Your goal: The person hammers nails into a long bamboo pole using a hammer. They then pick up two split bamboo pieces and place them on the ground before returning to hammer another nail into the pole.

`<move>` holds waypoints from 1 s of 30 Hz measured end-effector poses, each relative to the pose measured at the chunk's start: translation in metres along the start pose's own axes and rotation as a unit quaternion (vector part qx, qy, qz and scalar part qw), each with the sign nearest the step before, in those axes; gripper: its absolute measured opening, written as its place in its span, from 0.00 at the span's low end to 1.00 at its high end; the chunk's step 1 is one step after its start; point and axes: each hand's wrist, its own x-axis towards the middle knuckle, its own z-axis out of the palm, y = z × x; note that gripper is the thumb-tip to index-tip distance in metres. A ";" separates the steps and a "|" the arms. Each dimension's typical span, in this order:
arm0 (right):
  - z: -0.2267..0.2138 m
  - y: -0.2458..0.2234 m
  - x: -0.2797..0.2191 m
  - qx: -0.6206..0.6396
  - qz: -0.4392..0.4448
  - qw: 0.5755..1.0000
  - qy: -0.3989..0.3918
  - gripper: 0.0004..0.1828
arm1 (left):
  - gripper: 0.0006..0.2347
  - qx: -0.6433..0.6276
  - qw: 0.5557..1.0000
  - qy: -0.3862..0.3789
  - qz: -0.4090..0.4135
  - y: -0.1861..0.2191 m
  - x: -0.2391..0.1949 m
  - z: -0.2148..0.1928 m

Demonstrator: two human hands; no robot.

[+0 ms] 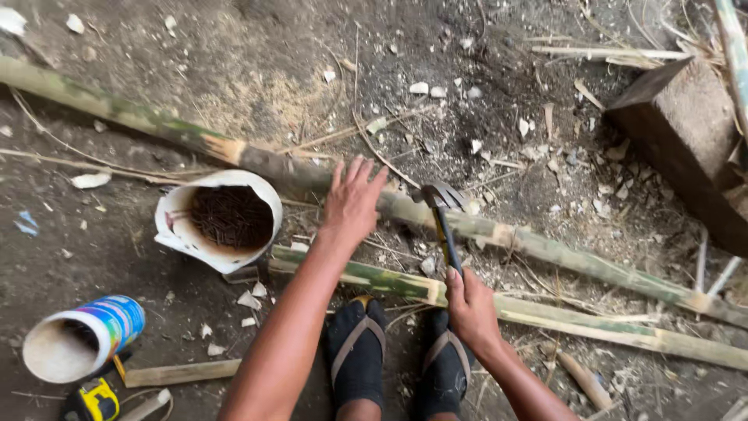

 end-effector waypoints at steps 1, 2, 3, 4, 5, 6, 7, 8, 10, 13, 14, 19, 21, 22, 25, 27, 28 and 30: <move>-0.002 0.002 -0.004 -0.003 0.011 1.000 -0.012 0.24 | 0.32 0.022 1.000 -0.016 0.008 0.000 -0.005 0.009; 0.000 0.000 -0.002 -0.001 0.017 1.000 -0.020 0.23 | 0.29 0.050 0.998 -0.027 0.019 -0.007 -0.006 0.013; 0.001 -0.002 -0.002 0.001 0.023 0.999 -0.027 0.23 | 0.26 0.078 0.996 -0.038 0.030 -0.014 -0.007 0.015; 0.000 -0.005 -0.001 0.006 0.019 0.999 -0.029 0.23 | 0.25 0.066 0.997 -0.027 0.036 -0.021 -0.006 0.017; -0.001 -0.007 -0.002 0.011 0.014 0.999 -0.030 0.23 | 0.25 0.053 0.998 -0.015 0.041 -0.027 -0.006 0.018; -0.003 -0.008 -0.006 0.014 0.012 0.999 -0.038 0.23 | 0.25 0.037 0.998 -0.008 0.042 -0.031 -0.011 0.019; -0.005 -0.009 -0.007 0.011 0.016 0.999 -0.042 0.22 | 0.22 0.052 0.998 -0.004 0.023 -0.037 -0.013 0.019; -0.006 -0.010 -0.007 0.008 0.021 0.999 -0.047 0.22 | 0.19 0.068 0.998 -0.001 0.005 -0.046 -0.013 0.017; -0.005 -0.011 -0.007 -0.001 0.029 0.998 -0.052 0.22 | 0.17 0.100 0.995 0.017 -0.025 -0.066 -0.010 0.009; 0.000 -0.013 -0.005 -0.027 0.032 0.998 -0.053 0.22 | 0.19 0.118 0.991 0.057 -0.023 -0.082 -0.014 -0.001; 0.002 -0.014 -0.003 -0.035 0.030 0.998 -0.053 0.23 | 0.17 0.104 0.992 0.065 0.004 -0.079 -0.018 -0.001; 0.003 -0.019 -0.003 -0.008 0.041 0.998 -0.056 0.22 | 0.16 0.077 0.996 0.019 0.037 -0.057 -0.014 0.006; 0.005 -0.021 -0.003 -0.010 0.050 0.997 -0.062 0.23 | 0.16 0.048 0.993 0.080 0.072 -0.055 -0.021 0.014; 0.006 -0.021 -0.001 -0.022 0.036 0.997 -0.057 0.23 | 0.14 0.034 0.995 0.070 0.057 -0.051 -0.018 0.020; 0.014 -0.022 -0.002 -0.049 0.025 0.997 -0.060 0.24 | 0.14 0.001 0.998 0.066 0.022 -0.044 -0.019 0.035; 0.015 -0.021 0.003 -0.060 0.053 0.994 -0.073 0.24 | 0.18 -0.010 0.994 0.111 0.017 -0.042 -0.019 0.035; 0.017 -0.021 0.001 -0.056 0.026 0.996 -0.061 0.24 | 0.19 0.013 0.992 0.122 0.013 -0.040 -0.023 0.034; 0.020 -0.021 0.000 -0.048 -0.026 0.998 -0.033 0.24 | 0.21 0.058 0.988 0.146 0.007 -0.032 -0.027 0.027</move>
